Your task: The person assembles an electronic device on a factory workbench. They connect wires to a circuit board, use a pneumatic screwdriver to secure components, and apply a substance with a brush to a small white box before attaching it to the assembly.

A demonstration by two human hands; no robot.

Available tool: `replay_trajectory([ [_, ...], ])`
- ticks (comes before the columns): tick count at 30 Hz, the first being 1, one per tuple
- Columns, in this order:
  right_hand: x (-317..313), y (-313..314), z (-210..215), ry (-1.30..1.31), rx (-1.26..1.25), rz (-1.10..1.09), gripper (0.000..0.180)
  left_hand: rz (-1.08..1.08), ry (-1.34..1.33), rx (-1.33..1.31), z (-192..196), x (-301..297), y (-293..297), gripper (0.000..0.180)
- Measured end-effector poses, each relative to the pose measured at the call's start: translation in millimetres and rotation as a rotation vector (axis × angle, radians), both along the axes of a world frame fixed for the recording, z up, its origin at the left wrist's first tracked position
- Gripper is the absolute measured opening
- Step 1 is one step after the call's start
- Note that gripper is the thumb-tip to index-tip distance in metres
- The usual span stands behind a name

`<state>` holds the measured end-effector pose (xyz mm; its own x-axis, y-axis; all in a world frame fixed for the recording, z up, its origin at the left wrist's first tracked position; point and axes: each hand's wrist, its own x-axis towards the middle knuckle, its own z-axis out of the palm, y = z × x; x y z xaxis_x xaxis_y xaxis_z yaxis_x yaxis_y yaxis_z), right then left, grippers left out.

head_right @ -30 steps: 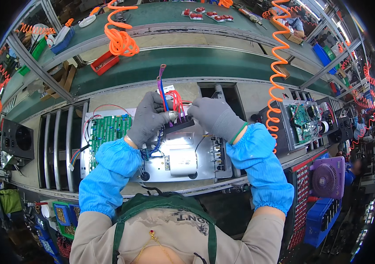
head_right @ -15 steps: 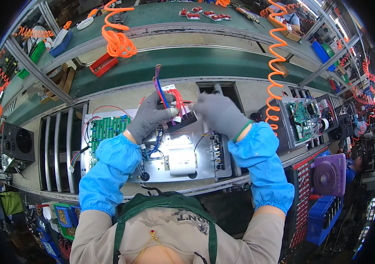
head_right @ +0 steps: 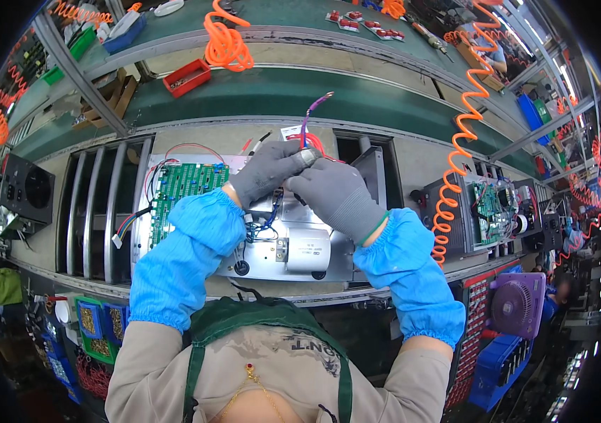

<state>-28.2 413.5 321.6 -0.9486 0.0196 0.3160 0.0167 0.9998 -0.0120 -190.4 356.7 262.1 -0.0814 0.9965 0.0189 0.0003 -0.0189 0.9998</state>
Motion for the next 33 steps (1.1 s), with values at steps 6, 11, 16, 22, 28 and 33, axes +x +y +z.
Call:
replay_trajectory([
  [6, -13, 1, -2, -0.339, 0.132, -0.129, 0.01, 0.004, 0.005, -0.034, -8, -2, 6, 0.033],
  [11, -32, -10, 11, -0.646, 0.169, -0.231, 0.015, 0.036, 0.033, -0.043, 6, -2, -1, 0.042],
  [16, -28, -8, 6, -0.687, 0.212, -0.16, 0.014, 0.014, 0.322, 0.193, -7, -2, 1, 0.04],
  [22, 10, -29, 31, -0.398, -0.029, -0.205, 0.021, 0.067, 0.216, 0.046, -12, -2, 5, 0.036],
  [28, 147, -75, 42, -0.104, -0.846, -0.079, 0.024, -0.01, 0.093, 0.021, -15, 4, 3, 0.031],
  [33, 307, -116, -228, -0.301, -0.784, -0.605, 0.033, 0.019, 0.078, 0.011, -11, 6, -3, 0.027],
])
